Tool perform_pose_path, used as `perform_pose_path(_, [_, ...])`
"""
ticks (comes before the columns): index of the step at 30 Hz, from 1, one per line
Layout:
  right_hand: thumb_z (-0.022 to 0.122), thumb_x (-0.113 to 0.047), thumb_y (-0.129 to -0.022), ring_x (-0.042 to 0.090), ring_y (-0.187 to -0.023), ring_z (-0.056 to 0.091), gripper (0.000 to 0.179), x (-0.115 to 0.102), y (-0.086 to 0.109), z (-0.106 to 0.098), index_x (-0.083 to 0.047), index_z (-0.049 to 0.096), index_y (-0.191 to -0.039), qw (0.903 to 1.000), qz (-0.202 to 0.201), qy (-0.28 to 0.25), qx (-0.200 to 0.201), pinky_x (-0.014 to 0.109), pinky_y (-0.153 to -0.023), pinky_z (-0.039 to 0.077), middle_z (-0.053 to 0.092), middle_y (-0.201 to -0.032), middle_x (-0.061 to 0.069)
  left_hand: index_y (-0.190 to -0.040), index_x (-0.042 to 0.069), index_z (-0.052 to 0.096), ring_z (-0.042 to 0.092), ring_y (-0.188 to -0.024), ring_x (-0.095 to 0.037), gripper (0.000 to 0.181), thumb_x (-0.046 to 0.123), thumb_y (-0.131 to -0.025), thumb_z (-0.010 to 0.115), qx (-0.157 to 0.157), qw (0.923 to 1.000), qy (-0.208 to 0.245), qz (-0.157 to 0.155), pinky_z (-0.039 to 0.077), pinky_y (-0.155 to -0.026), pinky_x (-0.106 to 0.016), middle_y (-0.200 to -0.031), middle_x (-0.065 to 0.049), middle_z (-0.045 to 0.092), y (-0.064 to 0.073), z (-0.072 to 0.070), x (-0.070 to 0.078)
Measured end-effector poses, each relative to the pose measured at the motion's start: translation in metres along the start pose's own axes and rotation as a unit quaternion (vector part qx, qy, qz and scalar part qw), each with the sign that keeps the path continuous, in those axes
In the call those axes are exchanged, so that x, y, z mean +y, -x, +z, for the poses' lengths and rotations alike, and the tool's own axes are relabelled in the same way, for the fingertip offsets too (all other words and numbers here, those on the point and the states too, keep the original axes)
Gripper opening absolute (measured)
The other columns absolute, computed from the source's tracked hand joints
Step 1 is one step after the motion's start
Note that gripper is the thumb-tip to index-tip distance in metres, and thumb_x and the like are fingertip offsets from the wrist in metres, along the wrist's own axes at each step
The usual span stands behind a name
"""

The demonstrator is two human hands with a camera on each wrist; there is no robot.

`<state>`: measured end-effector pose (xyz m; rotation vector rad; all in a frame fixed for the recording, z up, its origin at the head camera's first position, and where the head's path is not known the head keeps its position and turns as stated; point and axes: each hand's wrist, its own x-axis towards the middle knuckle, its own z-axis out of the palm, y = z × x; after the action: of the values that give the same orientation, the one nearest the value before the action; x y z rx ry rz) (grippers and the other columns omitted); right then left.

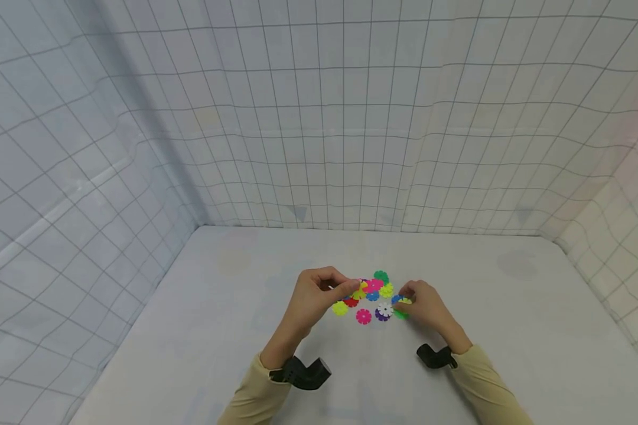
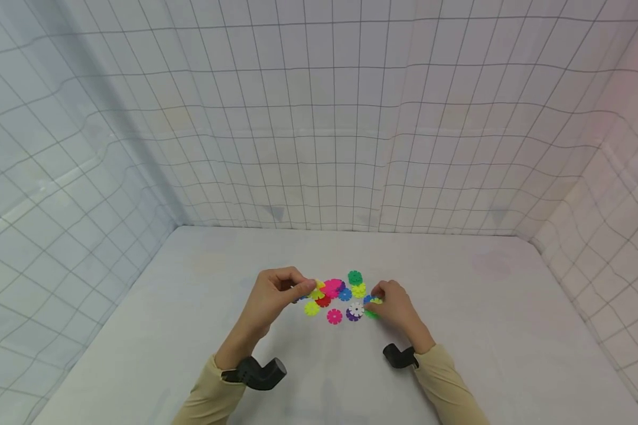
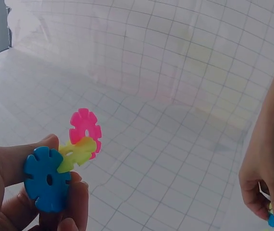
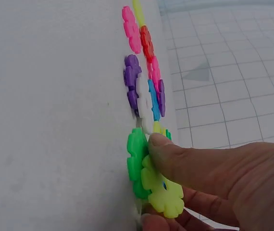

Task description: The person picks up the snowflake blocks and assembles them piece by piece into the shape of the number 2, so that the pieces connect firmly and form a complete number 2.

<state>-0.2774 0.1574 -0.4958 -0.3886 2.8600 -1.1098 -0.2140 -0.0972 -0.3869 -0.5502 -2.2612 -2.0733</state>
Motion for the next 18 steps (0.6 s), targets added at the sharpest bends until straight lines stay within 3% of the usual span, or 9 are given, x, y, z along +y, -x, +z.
perform_pose_path(7, [0.077, -0.014, -0.079, 0.020, -0.076, 0.050, 0.011, -0.001, 0.001, -0.004, -0.006, 0.071, -0.084, 0.9998, -0.002, 0.002, 0.020, 0.036, -0.066, 0.043, 0.060, -0.081, 0.002, -0.083, 0.000, 0.071, 0.051, -0.062, -0.021, 0.017, 0.016, -0.087, 0.071, 0.012, 0.9995, 0.011, -0.025, 0.044, -0.056, -0.026, -0.073, -0.019, 0.061, 0.000, -0.001, 0.002])
perform_pose_path(12, [0.079, -0.014, -0.077, 0.016, -0.064, 0.043, 0.012, -0.004, 0.002, -0.006, -0.006, 0.071, -0.081, 0.9992, -0.017, -0.004, 0.035, 0.030, -0.056, 0.036, 0.052, -0.068, 0.000, -0.084, -0.001, 0.072, 0.051, -0.060, -0.018, 0.015, 0.014, -0.087, 0.070, 0.014, 0.9995, 0.009, -0.027, 0.045, -0.055, -0.026, -0.074, -0.018, 0.063, 0.000, -0.001, 0.003])
perform_pose_path(18, [0.077, -0.017, -0.080, 0.020, -0.051, 0.055, 0.018, -0.017, 0.004, -0.016, -0.004, 0.069, -0.089, 0.9962, -0.022, -0.064, 0.055, 0.028, -0.047, 0.041, 0.056, -0.065, 0.001, -0.084, -0.001, 0.071, 0.049, -0.061, -0.017, 0.015, 0.014, -0.087, 0.070, 0.015, 0.9996, 0.013, -0.018, 0.043, -0.055, -0.025, -0.073, -0.019, 0.060, 0.000, -0.001, 0.002])
